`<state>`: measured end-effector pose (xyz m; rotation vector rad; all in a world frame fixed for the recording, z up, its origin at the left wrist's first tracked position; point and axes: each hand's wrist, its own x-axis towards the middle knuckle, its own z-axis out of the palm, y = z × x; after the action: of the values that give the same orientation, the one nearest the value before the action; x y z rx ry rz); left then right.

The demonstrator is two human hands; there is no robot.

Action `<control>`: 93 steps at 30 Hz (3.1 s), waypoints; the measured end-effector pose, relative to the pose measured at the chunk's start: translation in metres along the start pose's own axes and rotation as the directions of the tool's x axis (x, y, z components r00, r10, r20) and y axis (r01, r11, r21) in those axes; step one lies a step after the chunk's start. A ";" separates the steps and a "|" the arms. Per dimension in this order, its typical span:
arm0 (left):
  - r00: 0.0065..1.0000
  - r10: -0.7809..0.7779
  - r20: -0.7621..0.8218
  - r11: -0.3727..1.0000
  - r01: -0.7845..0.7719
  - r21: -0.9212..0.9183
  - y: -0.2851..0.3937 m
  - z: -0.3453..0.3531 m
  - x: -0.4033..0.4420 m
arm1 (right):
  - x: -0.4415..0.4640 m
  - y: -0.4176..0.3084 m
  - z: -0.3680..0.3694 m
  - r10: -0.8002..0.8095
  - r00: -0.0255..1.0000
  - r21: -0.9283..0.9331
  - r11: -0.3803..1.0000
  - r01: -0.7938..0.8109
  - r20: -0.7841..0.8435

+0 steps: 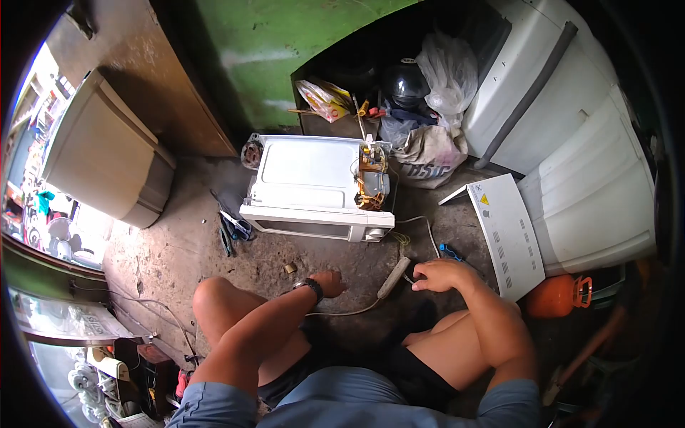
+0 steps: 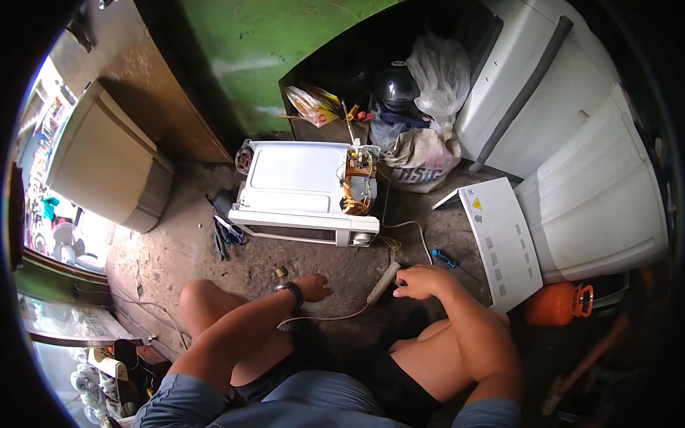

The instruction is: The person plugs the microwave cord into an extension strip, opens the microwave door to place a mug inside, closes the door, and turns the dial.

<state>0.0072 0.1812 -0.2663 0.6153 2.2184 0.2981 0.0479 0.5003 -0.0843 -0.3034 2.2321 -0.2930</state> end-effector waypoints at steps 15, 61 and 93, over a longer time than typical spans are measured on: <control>0.814 -0.343 -0.469 0.799 -0.009 -0.601 0.009 0.128 0.056 | -0.010 -0.013 -0.003 -0.043 0.999 0.033 0.998 0.044 -0.008; 0.733 -0.474 -0.489 0.650 -0.083 -0.755 0.064 -0.047 0.068 | -0.007 -0.001 0.006 -0.105 0.994 0.006 0.994 0.105 -0.041; 0.821 -0.343 -0.456 0.619 -0.167 -0.767 0.046 -0.032 0.069 | 0.006 0.001 0.011 -0.106 0.994 0.018 0.994 0.106 -0.029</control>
<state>-0.0404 0.2555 -0.2713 -0.1294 2.3128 1.4897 0.0522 0.4979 -0.0956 -0.4107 2.2435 -0.3776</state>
